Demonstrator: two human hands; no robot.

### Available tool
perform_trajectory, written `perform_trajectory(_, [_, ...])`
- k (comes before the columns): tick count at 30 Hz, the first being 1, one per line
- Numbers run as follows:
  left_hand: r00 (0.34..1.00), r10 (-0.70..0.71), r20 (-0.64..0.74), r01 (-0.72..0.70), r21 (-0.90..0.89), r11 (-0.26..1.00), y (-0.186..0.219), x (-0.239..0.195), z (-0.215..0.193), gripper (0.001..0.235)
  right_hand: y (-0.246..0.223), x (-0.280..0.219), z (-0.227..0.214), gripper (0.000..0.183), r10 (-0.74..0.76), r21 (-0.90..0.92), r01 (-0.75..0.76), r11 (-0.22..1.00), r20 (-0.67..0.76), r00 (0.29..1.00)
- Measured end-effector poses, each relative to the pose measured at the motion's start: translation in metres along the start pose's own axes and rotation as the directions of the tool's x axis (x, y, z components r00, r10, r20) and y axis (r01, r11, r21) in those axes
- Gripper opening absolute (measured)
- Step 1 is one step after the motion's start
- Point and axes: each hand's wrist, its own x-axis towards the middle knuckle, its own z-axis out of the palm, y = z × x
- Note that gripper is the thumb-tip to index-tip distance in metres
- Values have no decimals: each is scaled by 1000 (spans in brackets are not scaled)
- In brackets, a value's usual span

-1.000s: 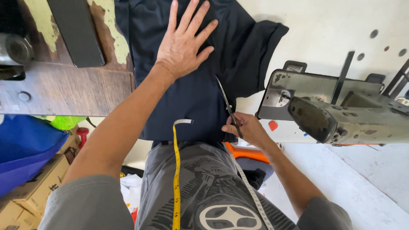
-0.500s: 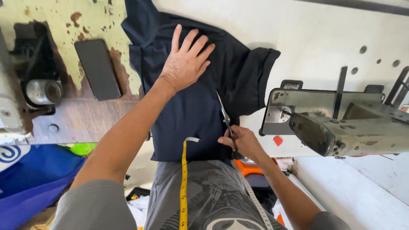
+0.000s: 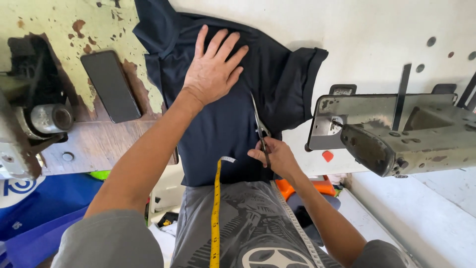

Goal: A person uses scissors to cut out pattern pieces from dark blue fabric on a workbench in a sewing factory.

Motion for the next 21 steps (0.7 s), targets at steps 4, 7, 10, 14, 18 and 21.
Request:
perform_trajectory(4, [1000, 3, -18, -3, 8, 1000, -1, 3, -2, 40, -19, 8, 4, 37, 64, -23, -65, 998, -30, 997])
perform_trajectory(7, [1000, -6, -5, 6, -2, 1000, 1, 1, -1, 41, -33, 10, 7, 49, 104, -119, -112, 986, -76, 992])
perform_trajectory(10, [1000, -13, -4, 13, -6, 1000, -3, 2, -1, 42, -23, 19, 11, 40, 40, -31, -41, 999, -57, 998])
perform_trajectory(14, [1000, -21, 1, 21, -2, 1000, -4, 5, -3, 43, -21, 22, 20, 32, -5, 177, 14, 984, -51, 999])
perform_trajectory(18, [998, -44, 50, 42, 46, 998, -1, 5, -4, 48, -41, 29, 17, 33, 38, 131, -30, 991, -59, 998])
perform_trajectory(21, [997, -45, 59, 43, 36, 998, -2, 7, -4, 48, -50, 40, 16, 50, 42, -70, -52, 996, -139, 989])
